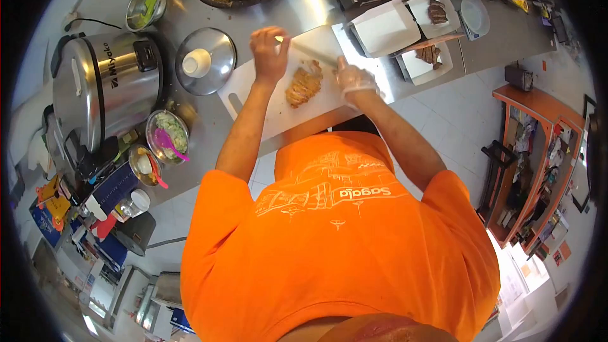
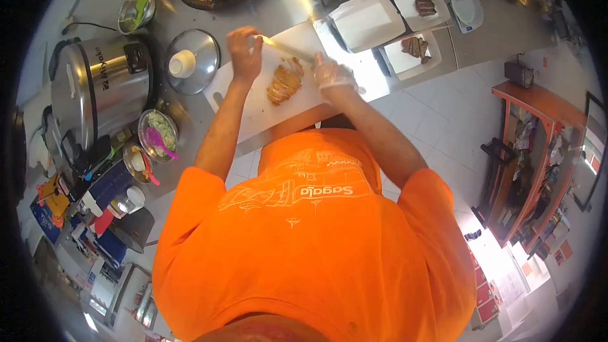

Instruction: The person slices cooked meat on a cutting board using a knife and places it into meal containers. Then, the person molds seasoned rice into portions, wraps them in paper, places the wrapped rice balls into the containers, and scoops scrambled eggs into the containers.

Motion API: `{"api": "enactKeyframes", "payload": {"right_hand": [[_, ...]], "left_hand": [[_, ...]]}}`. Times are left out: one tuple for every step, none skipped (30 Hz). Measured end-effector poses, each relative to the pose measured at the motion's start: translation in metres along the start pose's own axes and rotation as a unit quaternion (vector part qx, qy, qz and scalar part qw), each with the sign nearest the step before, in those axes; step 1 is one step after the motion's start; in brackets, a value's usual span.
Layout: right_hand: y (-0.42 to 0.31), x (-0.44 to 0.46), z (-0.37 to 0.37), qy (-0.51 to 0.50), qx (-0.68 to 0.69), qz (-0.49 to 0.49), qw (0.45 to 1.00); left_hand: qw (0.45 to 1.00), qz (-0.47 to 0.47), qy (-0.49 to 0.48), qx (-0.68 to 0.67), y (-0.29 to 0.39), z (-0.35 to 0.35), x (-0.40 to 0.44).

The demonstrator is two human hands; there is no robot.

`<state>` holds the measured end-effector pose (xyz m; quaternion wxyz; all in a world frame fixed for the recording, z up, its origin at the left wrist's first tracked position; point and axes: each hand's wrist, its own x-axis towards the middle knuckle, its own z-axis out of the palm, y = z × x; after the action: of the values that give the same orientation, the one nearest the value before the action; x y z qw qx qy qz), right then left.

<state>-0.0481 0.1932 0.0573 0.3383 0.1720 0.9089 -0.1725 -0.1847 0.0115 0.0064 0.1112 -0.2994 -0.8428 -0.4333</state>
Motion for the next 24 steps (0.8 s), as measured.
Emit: {"api": "enactKeyframes", "payload": {"right_hand": [[0.002, 0.011, -0.001, 0.012, 0.005, 0.004, 1.0], [0.001, 0.013, -0.002, 0.052, 0.012, -0.011, 0.999], [-0.002, 0.014, 0.005, 0.11, -0.036, -0.024, 0.993], [-0.007, 0.016, 0.018, 0.166, -0.083, -0.035, 0.982], [-0.013, 0.017, 0.024, 0.221, -0.129, -0.045, 0.966], [-0.022, 0.017, 0.02, 0.146, -0.102, -0.118, 0.977], [-0.033, 0.018, 0.031, 0.156, -0.08, -0.123, 0.977], [-0.046, 0.019, 0.052, 0.166, -0.058, -0.127, 0.976], [-0.059, 0.018, 0.063, 0.164, -0.055, -0.129, 0.976], [-0.072, 0.017, 0.075, 0.162, -0.051, -0.13, 0.977], [-0.08, 0.014, 0.079, 0.147, -0.065, -0.125, 0.979], [-0.087, 0.012, 0.083, 0.133, -0.08, -0.115, 0.981], [-0.093, 0.01, 0.088, 0.114, -0.073, -0.13, 0.982], [-0.1, 0.011, 0.095, 0.093, -0.067, -0.147, 0.983], [-0.105, 0.028, 0.126, 0.093, 0.002, -0.134, 0.987], [-0.107, 0.055, 0.169, 0.095, 0.07, -0.123, 0.985], [-0.103, 0.061, 0.172, 0.093, 0.095, -0.138, 0.981], [-0.099, 0.065, 0.173, 0.09, 0.119, -0.152, 0.977], [-0.096, 0.048, 0.146, 0.082, 0.099, -0.191, 0.973], [-0.093, 0.033, 0.118, 0.071, 0.078, -0.23, 0.967], [-0.087, 0.029, 0.099, 0.052, 0.115, -0.228, 0.965], [-0.08, 0.029, 0.079, 0.032, 0.151, -0.227, 0.961], [-0.069, 0.029, 0.057, 0.01, 0.186, -0.226, 0.956], [-0.043, 0.014, 0.013, 0.013, 0.221, -0.322, 0.921]], "left_hand": [[1.0, -0.022, 0.005, -0.002, 0.003, -0.017, -0.015], [0.999, -0.042, 0.013, -0.004, 0.004, -0.032, -0.033], [0.998, -0.059, 0.012, 0.014, 0.004, -0.046, -0.054], [0.996, -0.078, 0.01, 0.032, 0.003, -0.058, -0.077], [0.994, -0.107, 0.008, 0.038, 0.005, -0.069, -0.099], [0.99, -0.136, 0.005, 0.044, 0.008, -0.08, -0.12], [0.986, -0.154, 0.013, 0.054, 0.011, -0.088, -0.14], [0.983, -0.172, 0.021, 0.065, 0.015, -0.096, -0.158], [0.982, -0.176, 0.02, 0.071, 0.02, -0.104, -0.175], [0.981, -0.179, 0.019, 0.074, 0.025, -0.11, -0.189], [0.979, -0.183, 0.016, 0.084, 0.03, -0.114, -0.201], [0.979, -0.184, 0.011, 0.091, 0.034, -0.117, -0.211], [0.978, -0.185, 0.007, 0.098, 0.038, -0.119, -0.218], [0.977, -0.191, 0.013, 0.096, 0.042, -0.118, -0.223], [0.975, -0.198, 0.02, 0.097, 0.046, -0.119, -0.228], [0.974, -0.204, 0.028, 0.098, 0.049, -0.119, -0.231], [0.973, -0.208, 0.033, 0.093, 0.05, -0.118, -0.234], [0.972, -0.213, 0.037, 0.089, 0.051, -0.116, -0.236], [0.971, -0.218, 0.042, 0.085, 0.052, -0.114, -0.238], [0.971, -0.216, 0.047, 0.087, 0.053, -0.113, -0.239], [0.971, -0.215, 0.054, 0.089, 0.054, -0.111, -0.239], [0.971, -0.214, 0.061, 0.091, 0.056, -0.109, -0.237], [0.965, -0.245, 0.054, 0.079, 0.058, -0.107, -0.235], [0.958, -0.276, 0.048, 0.066, 0.061, -0.104, -0.231]]}}
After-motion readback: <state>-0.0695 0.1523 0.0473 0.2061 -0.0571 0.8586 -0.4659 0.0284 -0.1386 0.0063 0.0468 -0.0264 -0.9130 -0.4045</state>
